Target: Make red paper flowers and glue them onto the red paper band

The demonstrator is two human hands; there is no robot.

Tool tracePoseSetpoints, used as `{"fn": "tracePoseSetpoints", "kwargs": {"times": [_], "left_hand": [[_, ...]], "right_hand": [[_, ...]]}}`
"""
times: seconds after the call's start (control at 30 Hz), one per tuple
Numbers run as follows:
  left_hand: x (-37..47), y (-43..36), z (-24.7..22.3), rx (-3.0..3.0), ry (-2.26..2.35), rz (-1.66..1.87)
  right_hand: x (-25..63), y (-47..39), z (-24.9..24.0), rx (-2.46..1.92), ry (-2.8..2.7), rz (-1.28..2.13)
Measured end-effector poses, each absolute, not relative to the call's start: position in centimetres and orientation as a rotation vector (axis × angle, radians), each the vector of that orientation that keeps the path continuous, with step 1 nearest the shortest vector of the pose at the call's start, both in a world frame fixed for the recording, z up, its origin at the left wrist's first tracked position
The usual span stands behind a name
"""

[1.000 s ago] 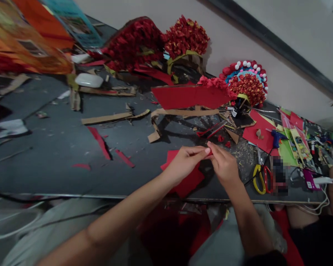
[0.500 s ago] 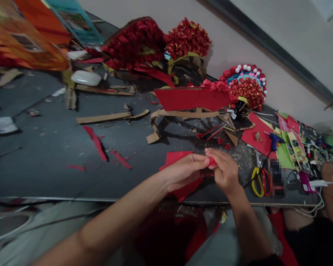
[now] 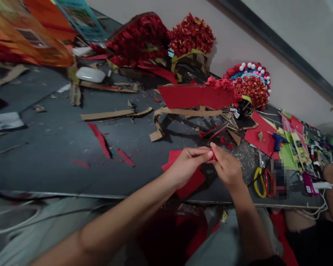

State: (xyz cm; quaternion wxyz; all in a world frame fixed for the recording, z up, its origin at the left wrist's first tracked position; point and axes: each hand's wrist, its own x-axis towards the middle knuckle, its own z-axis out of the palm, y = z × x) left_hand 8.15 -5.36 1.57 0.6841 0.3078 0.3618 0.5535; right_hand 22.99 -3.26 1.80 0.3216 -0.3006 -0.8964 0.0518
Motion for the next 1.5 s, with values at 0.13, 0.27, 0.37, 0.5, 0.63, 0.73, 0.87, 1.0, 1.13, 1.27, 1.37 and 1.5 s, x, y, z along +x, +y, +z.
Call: {"fn": "tracePoseSetpoints", "kwargs": {"times": [0.13,0.27,0.37,0.5,0.63,0.73,0.87,1.0,1.13,1.27,1.37,1.5], "left_hand": [[7.7,-5.2,1.8,0.998,0.951,1.243],[7.5,-5.3,2.1,1.312,1.072,1.184],[7.3,-5.4,2.4,1.5,1.231,1.048],[5.6,-5.1,2.8,1.756,1.436,0.775],[3.3,-5.1,2.9,1.987,1.529,0.528],[2.6,-5.2,2.7,2.1,1.622,0.242],[2.7,-5.2,2.2,2.171,1.694,0.113],[2.4,-4.8,2.1,2.142,1.666,0.138],[2.0,-4.4,2.7,2.072,1.674,0.461],[2.2,-4.3,3.8,1.797,1.657,0.812],[2.6,-4.3,4.4,1.542,1.638,0.965],[3.2,-4.2,4.2,1.235,1.576,1.162]], "right_hand": [[22.8,-3.3,1.3,-0.865,-2.337,0.097],[22.5,-3.5,0.1,-1.006,-2.312,0.132],[22.6,-3.3,-0.4,-1.013,-2.291,0.078],[23.7,-2.1,0.8,-1.193,-2.172,0.095],[25.8,-0.3,2.0,-1.462,-2.012,0.052],[26.9,0.5,1.8,-1.617,-1.994,0.054],[27.3,1.0,0.6,-1.693,-2.027,0.102],[27.6,1.4,-0.2,-1.668,-1.977,0.239],[27.6,1.3,0.1,-1.56,-1.903,0.303],[26.0,0.1,1.5,-1.414,-1.857,0.389],[24.2,-1.5,2.3,-1.229,-1.948,0.689],[22.3,-3.0,2.1,-1.104,-2.047,0.935]]}}
